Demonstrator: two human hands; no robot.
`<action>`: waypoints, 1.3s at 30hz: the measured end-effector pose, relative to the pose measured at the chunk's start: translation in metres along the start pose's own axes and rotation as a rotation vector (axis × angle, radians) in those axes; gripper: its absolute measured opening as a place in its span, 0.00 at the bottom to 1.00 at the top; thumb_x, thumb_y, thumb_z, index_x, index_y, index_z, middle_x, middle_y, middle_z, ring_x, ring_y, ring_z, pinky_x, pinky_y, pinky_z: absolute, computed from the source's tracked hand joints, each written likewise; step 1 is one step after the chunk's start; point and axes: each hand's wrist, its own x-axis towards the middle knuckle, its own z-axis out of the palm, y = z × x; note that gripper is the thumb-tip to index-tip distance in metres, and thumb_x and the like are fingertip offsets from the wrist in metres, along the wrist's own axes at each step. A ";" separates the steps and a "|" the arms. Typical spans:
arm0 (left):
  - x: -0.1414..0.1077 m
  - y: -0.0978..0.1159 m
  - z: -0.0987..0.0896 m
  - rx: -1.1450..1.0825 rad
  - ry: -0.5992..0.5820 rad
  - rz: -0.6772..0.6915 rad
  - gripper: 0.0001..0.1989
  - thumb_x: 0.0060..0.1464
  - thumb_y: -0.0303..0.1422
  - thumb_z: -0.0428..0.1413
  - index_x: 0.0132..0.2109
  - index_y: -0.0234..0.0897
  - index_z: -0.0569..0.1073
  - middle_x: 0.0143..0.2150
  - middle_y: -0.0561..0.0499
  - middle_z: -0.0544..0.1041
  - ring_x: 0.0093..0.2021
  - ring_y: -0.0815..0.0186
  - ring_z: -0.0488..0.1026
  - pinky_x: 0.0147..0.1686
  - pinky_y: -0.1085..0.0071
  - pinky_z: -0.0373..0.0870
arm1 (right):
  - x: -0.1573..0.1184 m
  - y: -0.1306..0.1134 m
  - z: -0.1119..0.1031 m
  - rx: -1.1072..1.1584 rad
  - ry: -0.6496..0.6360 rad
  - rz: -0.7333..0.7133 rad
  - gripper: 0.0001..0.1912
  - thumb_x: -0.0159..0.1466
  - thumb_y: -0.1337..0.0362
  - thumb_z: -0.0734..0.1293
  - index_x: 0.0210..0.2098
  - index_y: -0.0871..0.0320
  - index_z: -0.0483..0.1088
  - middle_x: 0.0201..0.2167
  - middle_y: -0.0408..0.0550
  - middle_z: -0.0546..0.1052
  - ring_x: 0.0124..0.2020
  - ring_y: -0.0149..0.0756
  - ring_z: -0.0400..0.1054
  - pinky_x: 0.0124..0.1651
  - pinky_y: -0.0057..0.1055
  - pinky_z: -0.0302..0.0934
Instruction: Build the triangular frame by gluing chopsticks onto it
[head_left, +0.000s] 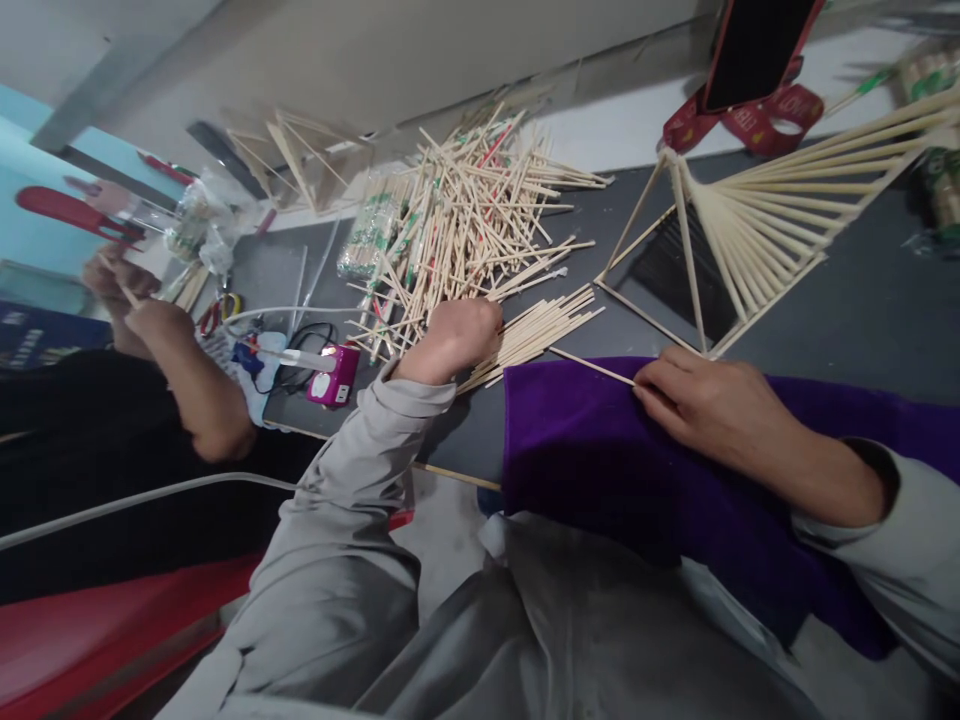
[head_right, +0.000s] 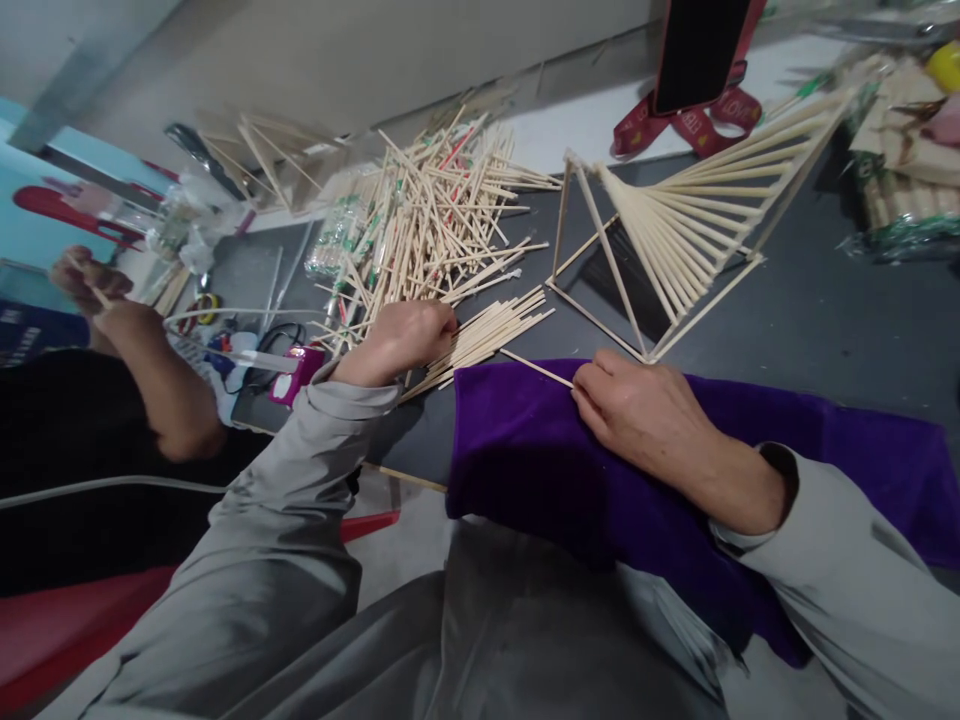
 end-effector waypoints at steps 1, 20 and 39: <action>0.001 0.000 0.003 -0.001 0.025 -0.006 0.15 0.54 0.28 0.49 0.43 0.35 0.78 0.45 0.39 0.80 0.44 0.51 0.77 0.37 0.63 0.68 | 0.000 0.000 0.000 0.001 -0.001 -0.001 0.16 0.69 0.61 0.57 0.37 0.60 0.74 0.30 0.48 0.73 0.27 0.34 0.66 0.28 0.32 0.45; 0.008 -0.017 -0.027 -1.423 0.447 -0.034 0.04 0.51 0.30 0.56 0.36 0.36 0.71 0.30 0.51 0.77 0.22 0.73 0.71 0.20 0.78 0.66 | 0.009 -0.005 -0.004 -0.048 -0.119 0.051 0.16 0.69 0.61 0.57 0.37 0.60 0.74 0.32 0.50 0.74 0.27 0.34 0.65 0.28 0.32 0.41; 0.023 0.114 -0.058 -1.944 0.429 0.334 0.17 0.49 0.43 0.66 0.34 0.37 0.68 0.26 0.58 0.73 0.21 0.75 0.74 0.16 0.83 0.67 | 0.003 0.003 -0.030 1.316 0.259 0.558 0.14 0.66 0.56 0.63 0.37 0.59 0.76 0.30 0.45 0.76 0.20 0.25 0.62 0.20 0.25 0.49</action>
